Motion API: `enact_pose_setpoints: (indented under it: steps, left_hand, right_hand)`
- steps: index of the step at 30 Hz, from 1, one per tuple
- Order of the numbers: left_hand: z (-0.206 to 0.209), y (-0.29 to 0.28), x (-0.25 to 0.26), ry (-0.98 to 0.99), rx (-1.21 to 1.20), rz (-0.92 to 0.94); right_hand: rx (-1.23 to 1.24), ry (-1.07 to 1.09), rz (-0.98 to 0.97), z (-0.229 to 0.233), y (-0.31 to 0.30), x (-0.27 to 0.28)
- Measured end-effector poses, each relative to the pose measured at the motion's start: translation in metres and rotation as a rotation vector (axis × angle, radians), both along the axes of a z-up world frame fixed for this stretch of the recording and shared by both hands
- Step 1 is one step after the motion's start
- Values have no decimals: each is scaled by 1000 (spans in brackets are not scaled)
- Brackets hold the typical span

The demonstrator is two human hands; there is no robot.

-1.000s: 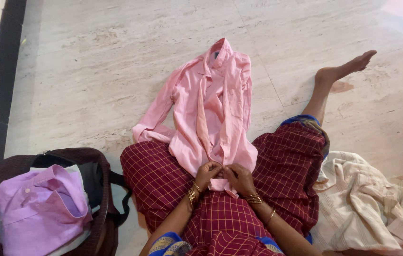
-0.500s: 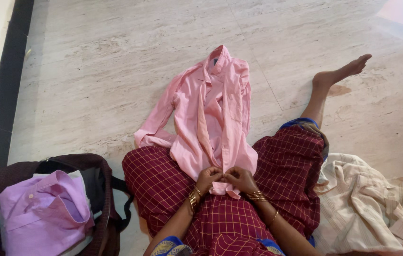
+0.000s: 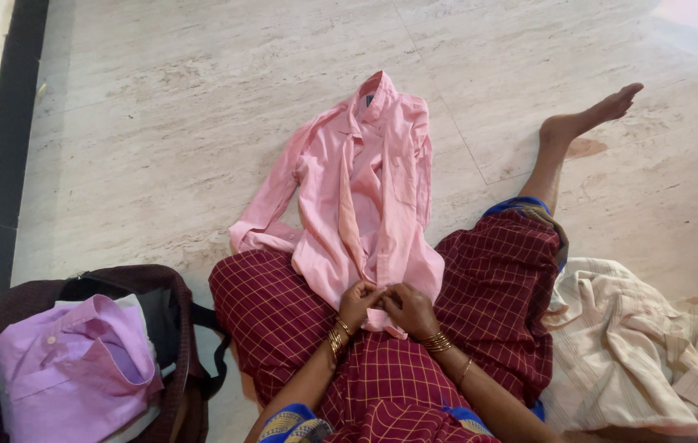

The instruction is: The person sits on the floor and folds a pink shirt by hand. They first button the shirt, then lay it flat, fold the sleeves inward, and fold the body into a compact rectangle.

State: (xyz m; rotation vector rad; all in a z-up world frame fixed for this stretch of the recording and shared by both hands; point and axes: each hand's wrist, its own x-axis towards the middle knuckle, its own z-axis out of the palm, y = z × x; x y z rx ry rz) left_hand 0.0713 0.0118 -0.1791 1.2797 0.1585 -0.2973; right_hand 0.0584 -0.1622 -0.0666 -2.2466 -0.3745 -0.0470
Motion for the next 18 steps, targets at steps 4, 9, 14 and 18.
enact_pose_setpoints:
  steps: [4,9,14,18]
  left_hand:
    - [-3,0,1,21,-93,15]
    - [2,4,3,92,-212,41]
    - [11,8,0,146,-206,64]
    - [14,11,1,125,-182,13]
  right_hand:
    - [-14,-35,-20,9,4,-1]
    - [19,18,-46,14,6,-1]
    - [122,178,-50,2,6,0]
    - [617,834,-189,-22,-2,12]
